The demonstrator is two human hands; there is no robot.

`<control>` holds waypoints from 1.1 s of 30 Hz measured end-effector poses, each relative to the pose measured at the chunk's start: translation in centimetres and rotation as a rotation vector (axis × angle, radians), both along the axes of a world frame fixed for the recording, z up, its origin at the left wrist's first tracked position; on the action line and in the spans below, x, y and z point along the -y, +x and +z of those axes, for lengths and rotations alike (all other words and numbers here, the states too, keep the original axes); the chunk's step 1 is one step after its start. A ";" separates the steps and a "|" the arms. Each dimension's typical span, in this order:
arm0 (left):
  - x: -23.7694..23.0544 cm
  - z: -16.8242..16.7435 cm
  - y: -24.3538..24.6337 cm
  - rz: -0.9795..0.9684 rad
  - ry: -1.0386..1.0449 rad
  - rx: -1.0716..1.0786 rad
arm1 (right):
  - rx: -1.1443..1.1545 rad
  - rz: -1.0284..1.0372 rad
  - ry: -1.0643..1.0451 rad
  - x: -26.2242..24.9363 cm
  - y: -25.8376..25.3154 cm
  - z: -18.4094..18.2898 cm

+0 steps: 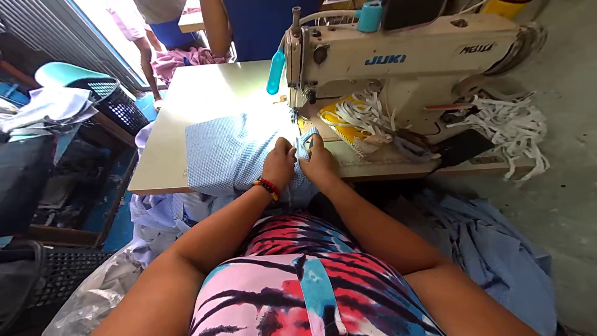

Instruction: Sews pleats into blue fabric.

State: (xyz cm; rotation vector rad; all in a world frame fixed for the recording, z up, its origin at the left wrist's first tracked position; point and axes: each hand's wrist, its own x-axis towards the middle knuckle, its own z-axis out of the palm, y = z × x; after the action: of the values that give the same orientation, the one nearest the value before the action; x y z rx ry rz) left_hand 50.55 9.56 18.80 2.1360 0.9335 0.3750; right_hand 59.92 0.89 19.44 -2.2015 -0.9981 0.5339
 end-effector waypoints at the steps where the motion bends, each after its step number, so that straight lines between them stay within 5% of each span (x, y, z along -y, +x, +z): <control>1: 0.0 0.0 0.1 0.030 -0.116 0.057 | -0.019 0.006 0.039 0.5 -0.1 -0.2; 8: 0.4 0.2 -0.5 0.142 -0.428 0.050 | -0.110 0.017 0.032 2.8 0.3 -0.6; 18: 4.0 0.0 -3.2 -0.085 -0.406 0.040 | -0.034 -0.014 0.165 3.4 -1.2 -1.3; 24: 4.1 -0.8 -5.5 -0.505 -0.120 -0.086 | -0.062 0.003 0.054 3.4 -1.1 -1.4; 29: 3.6 -0.4 -6.0 -0.887 0.272 0.072 | 0.016 0.079 -0.037 3.3 -1.4 -0.8; 33: 3.6 0.4 -6.0 -1.053 0.306 0.274 | 0.146 0.106 -0.006 3.7 -1.7 -1.1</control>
State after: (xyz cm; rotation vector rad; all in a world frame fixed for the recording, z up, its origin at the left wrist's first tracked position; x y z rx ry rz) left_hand 44.56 5.95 19.20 2.4308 -0.4710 0.2515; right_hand 58.24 -2.79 18.31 -2.2276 -1.1967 0.4293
